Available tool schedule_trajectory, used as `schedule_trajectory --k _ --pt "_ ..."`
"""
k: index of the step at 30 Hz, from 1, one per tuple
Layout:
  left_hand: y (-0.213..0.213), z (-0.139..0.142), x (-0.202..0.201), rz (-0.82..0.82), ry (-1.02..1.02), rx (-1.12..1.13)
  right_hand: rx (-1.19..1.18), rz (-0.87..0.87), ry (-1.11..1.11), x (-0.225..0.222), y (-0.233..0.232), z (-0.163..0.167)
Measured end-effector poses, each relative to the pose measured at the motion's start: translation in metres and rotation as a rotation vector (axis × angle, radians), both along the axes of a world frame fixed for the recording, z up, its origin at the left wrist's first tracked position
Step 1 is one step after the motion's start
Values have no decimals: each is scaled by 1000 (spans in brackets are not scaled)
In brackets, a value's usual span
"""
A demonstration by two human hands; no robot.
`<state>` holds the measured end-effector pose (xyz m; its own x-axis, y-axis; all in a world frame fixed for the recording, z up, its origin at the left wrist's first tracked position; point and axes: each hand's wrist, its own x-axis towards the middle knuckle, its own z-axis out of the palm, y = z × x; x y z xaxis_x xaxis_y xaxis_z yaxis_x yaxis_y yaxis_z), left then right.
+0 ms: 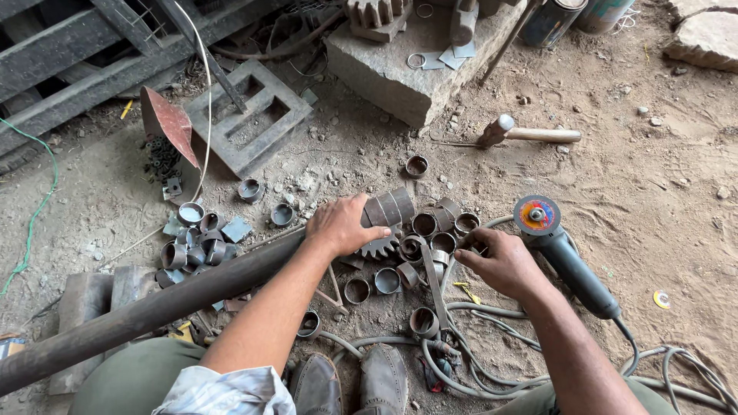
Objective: The person sits on the ground and repeatedly places small metal rings onto a long metal rod, checking fit and alignment. The person handles the rings one at a time, sliding them along the rod and occasionally adjusting their position.
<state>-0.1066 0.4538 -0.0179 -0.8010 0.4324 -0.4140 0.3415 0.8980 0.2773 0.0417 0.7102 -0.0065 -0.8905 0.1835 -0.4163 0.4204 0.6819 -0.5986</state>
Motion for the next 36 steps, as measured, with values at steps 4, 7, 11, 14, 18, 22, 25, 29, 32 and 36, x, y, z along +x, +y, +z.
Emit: schedule_trajectory --k 4,7,11,14,18,22,25,29,32,36 --pt "-3 -5 -1 12 26 15 3 -2 -23 -1 -3 0" --pt "-5 -10 -2 3 51 22 -4 -1 -18 -1 -5 -2" --pt "-6 -18 -3 14 111 89 0 3 -2 -2 -5 -5" --pt "-7 -22 -2 4 188 106 8 11 11 -2 -5 -7" --pt "-8 -20 1 9 147 51 14 22 3 -3 -5 -8" --pt "-8 -14 3 26 120 58 18 29 3 -3 -4 -9" --pt "-7 -11 4 35 110 73 21 32 12 -3 -3 -9" --pt "-7 -11 2 42 88 70 6 33 32 -2 -5 -8" --pt "-8 -16 1 18 101 47 17 25 4 -2 -5 -6" --pt "-9 -24 -2 -18 196 74 19 28 1 -2 -6 -6"
